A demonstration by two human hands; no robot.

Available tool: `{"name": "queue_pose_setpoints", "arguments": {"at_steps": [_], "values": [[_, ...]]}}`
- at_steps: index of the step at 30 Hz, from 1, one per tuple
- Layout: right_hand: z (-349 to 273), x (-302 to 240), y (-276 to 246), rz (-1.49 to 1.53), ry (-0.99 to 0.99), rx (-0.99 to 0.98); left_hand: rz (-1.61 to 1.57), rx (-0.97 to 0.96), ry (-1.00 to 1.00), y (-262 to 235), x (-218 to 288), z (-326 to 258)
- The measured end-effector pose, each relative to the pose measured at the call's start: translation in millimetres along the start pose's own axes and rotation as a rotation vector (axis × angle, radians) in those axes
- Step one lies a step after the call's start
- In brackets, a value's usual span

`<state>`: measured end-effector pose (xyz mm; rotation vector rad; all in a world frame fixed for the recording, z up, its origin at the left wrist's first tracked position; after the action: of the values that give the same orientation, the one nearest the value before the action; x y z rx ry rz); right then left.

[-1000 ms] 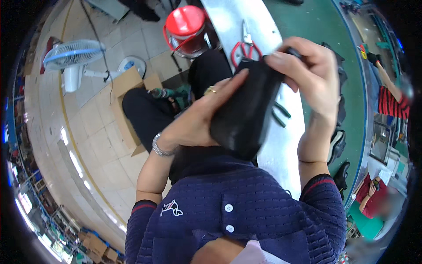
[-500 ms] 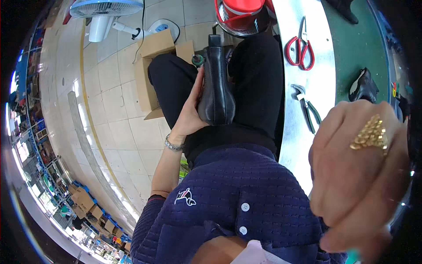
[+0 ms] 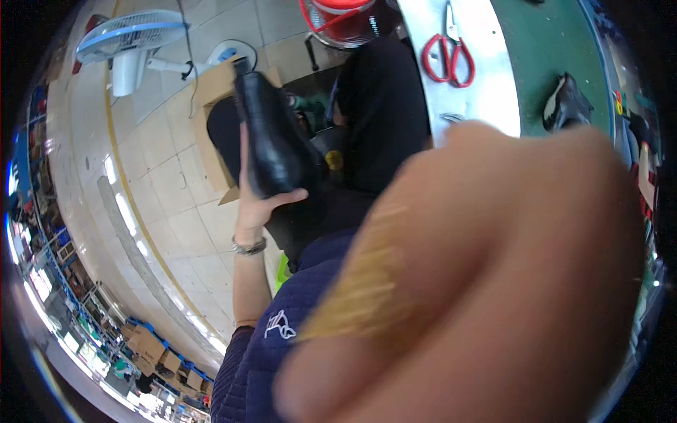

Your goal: Finishing the sole of a shoe by trimming excess material with pliers and scissors.

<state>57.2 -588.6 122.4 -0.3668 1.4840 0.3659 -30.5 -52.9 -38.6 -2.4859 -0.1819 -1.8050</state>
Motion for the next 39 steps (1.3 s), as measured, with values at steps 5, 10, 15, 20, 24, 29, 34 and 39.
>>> {"name": "queue_pose_setpoints", "arguments": {"at_steps": [5, 10, 15, 20, 24, 29, 34, 39], "values": [[94, -10, 275, 0.047, 0.026, -0.049, -0.244, 0.11, -0.257, -69, -31, -20], [136, -16, 377, 0.033, 0.058, -0.103, -0.461, 0.197, -0.208, -102, -50, -23], [133, -18, 379, 0.084, 0.065, -0.222, -0.601, 0.112, -0.196, -93, -31, -25], [130, 44, 315, -0.193, -0.096, 0.075, -0.513, 0.151, -0.382, -60, -6, -23], [44, 134, 211, -1.112, 0.206, 0.5, -0.336, 0.209, -0.425, -49, 5, -8], [-54, 181, 164, -1.493, 0.489, 0.436, -0.103, 0.131, -0.382, -22, 34, 21], [-32, 164, 163, -0.413, 0.924, 0.53, -0.095, 0.104, -0.308, -4, 28, 38], [66, 94, 244, 0.053, 0.827, 0.279, 0.264, 0.222, -0.025, -7, 24, 44]]}}
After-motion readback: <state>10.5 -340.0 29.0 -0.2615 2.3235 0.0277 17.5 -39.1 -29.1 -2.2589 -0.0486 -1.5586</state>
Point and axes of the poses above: each hand's wrist, its own z-axis towards the middle knuckle, its own y-axis out of the palm, x = y × z, the point moved 4 cm from there along z, towards the middle knuckle, and after that the axes turned 11 degrees about x, right-handed, at the moved point
